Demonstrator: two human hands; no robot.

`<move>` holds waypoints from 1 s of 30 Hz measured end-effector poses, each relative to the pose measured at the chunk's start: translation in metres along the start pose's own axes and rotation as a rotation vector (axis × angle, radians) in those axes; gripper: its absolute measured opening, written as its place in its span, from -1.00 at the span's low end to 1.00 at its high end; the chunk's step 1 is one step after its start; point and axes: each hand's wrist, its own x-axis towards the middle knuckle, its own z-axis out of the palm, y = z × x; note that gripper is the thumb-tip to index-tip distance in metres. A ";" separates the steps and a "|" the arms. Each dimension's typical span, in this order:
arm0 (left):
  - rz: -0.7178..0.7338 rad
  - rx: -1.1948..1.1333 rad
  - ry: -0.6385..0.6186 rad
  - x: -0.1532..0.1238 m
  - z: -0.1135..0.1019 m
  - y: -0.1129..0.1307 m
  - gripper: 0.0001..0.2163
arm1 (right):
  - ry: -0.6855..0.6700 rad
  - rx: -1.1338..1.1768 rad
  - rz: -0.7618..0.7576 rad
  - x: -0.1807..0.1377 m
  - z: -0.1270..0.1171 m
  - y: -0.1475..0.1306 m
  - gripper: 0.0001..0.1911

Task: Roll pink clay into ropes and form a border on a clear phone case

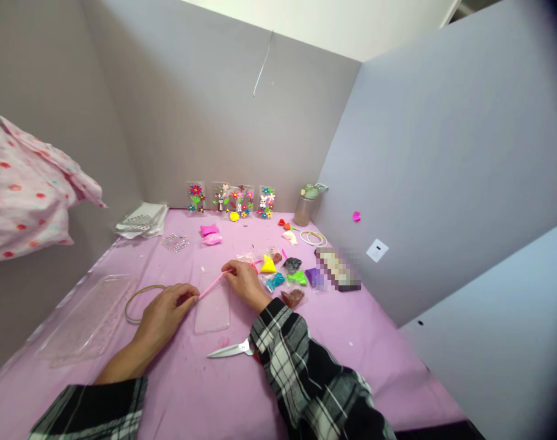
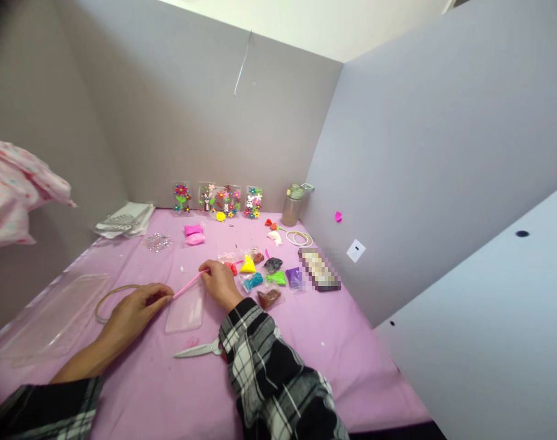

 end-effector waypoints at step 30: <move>0.131 0.134 0.048 0.011 0.006 -0.006 -0.74 | 0.010 0.007 0.008 -0.002 -0.002 -0.001 -0.81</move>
